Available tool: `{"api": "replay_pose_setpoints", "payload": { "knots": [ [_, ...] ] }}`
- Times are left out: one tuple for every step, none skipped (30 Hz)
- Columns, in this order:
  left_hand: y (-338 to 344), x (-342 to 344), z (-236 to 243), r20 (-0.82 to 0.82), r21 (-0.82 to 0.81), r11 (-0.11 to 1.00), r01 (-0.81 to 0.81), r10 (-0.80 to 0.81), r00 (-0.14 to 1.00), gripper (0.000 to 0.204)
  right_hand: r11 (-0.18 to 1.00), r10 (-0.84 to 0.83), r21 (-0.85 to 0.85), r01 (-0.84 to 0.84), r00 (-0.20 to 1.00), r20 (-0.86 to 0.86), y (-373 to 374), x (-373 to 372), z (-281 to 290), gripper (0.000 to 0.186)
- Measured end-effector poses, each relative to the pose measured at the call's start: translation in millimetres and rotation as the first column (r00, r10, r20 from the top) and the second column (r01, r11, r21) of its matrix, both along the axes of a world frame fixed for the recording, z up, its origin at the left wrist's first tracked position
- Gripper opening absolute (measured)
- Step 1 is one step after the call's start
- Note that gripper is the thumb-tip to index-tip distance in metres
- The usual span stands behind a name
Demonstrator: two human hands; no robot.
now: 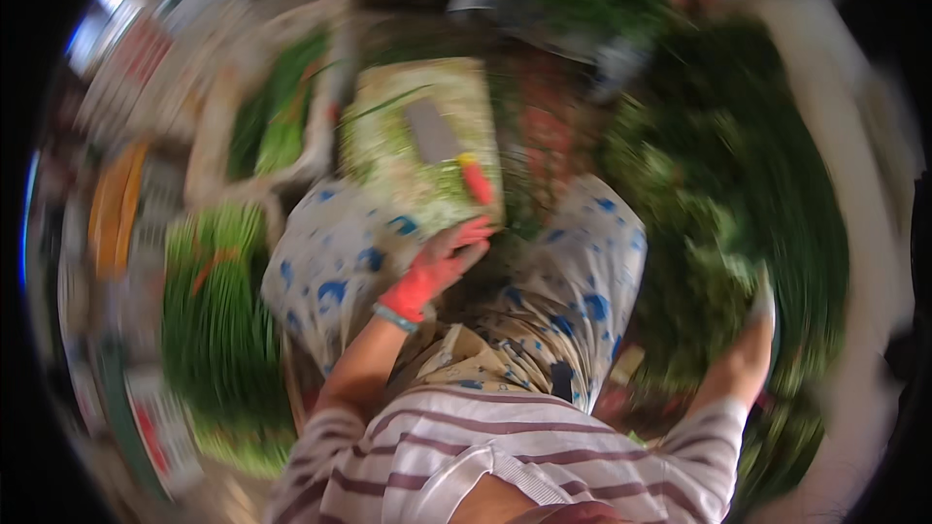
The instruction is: The person sits on the floor and repeatedly picks up bunches of green vegetables, trims the ends with a knife on a cutting board, and ties them into bundles with rubber bands. The finished bundles are placed into white plastic crates.
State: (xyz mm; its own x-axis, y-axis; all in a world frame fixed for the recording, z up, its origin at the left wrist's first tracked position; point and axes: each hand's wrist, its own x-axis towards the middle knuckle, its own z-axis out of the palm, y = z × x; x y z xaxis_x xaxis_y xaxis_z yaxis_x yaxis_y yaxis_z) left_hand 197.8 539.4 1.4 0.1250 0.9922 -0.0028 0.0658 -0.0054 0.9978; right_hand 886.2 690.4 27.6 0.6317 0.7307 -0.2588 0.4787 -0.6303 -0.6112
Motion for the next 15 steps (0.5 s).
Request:
{"api": "replay_pose_setpoints", "payload": {
  "knots": [
    [-9.9, 0.4, -6.3, 0.020, -0.049, 0.998, -0.035, 0.036, 0.999, 0.052, 0.999, 0.034, 0.017, -0.035, 0.999, 0.033, 7.6, 3.5, 3.2, 0.074],
    [-18.2, 0.7, -21.4, 0.023, -0.077, 0.997, -0.032, 0.034, 0.999, 0.049, 0.996, 0.074, 0.036, -0.077, 0.995, 0.064, 17.4, 4.3, 7.3, 0.074],
    [-18.7, 6.7, -29.7, 0.023, -0.065, 0.998, -0.022, 0.023, 0.999, 0.049, 0.994, 0.084, 0.056, -0.090, 0.991, 0.101, 11.7, 9.6, 12.0, 0.073],
    [-21.3, 11.1, -19.6, 0.041, -0.124, 0.992, -0.005, 0.010, 0.999, 0.049, 0.992, 0.088, 0.078, -0.100, 0.986, 0.143, 11.6, 10.5, 19.6, 0.073],
    [-33.2, 11.2, -17.2, -0.002, -0.143, 0.989, -0.041, 0.041, 0.999, 0.051, 0.983, 0.153, 0.075, -0.166, 0.977, 0.150, 36.4, -11.0, 2.8, 0.072],
    [-36.9, 15.1, -17.6, 0.012, -0.179, 0.983, -0.038, 0.041, 0.999, 0.052, 0.976, 0.183, 0.087, -0.201, 0.966, 0.180, 44.5, -21.9, 6.0, 0.072],
    [-38.6, 19.4, -14.6, 0.045, -0.193, 0.981, -0.015, 0.024, 0.999, 0.053, 0.971, 0.192, 0.102, -0.218, 0.957, 0.217, 48.9, -33.7, 11.0, 0.072],
    [-40.1, 23.1, -12.4, 0.036, -0.202, 0.979, -0.013, 0.020, 0.999, 0.053, 0.962, 0.210, 0.120, -0.244, 0.947, 0.243, 50.2, -45.8, 16.2, 0.072],
    [-41.7, 26.1, -10.1, 0.028, -0.214, 0.977, -0.011, 0.018, 0.999, 0.054, 0.954, 0.226, 0.133, -0.267, 0.938, 0.265, 52.3, -56.3, 20.0, 0.072],
    [-41.0, 29.2, -9.4, 0.043, -0.220, 0.975, -0.021, 0.031, 0.999, 0.054, 0.946, 0.238, 0.151, -0.288, 0.930, 0.280, 51.6, -67.9, 24.5, 0.072],
    [-40.4, 31.8, -9.9, 0.055, -0.228, 0.973, -0.024, 0.038, 0.998, 0.054, 0.938, 0.252, 0.162, -0.307, 0.924, 0.289, 51.0, -81.4, 25.4, 0.073],
    [-39.6, 36.1, -19.7, 0.074, -0.246, 0.969, -0.032, 0.052, 0.996, 0.054, 0.924, 0.280, 0.176, -0.340, 0.914, 0.293, 57.7, -93.1, 26.7, 0.073],
    [-36.9, 33.2, -15.1, 0.060, -0.245, 0.969, -0.033, 0.049, 0.997, 0.054, 0.911, 0.291, 0.205, -0.357, 0.911, 0.294, 55.0, -105.0, 30.9, 0.073],
    [-35.2, 30.2, -8.3, 0.046, -0.247, 0.968, -0.032, 0.045, 0.998, 0.054, 0.899, 0.301, 0.231, -0.371, 0.908, 0.290, 51.0, -114.9, 33.5, 0.074],
    [-35.0, 27.6, -3.1, 0.035, -0.249, 0.968, -0.029, 0.039, 0.999, 0.054, 0.885, 0.316, 0.253, -0.392, 0.903, 0.292, 47.7, -128.7, 38.4, 0.075]
  ]
}}
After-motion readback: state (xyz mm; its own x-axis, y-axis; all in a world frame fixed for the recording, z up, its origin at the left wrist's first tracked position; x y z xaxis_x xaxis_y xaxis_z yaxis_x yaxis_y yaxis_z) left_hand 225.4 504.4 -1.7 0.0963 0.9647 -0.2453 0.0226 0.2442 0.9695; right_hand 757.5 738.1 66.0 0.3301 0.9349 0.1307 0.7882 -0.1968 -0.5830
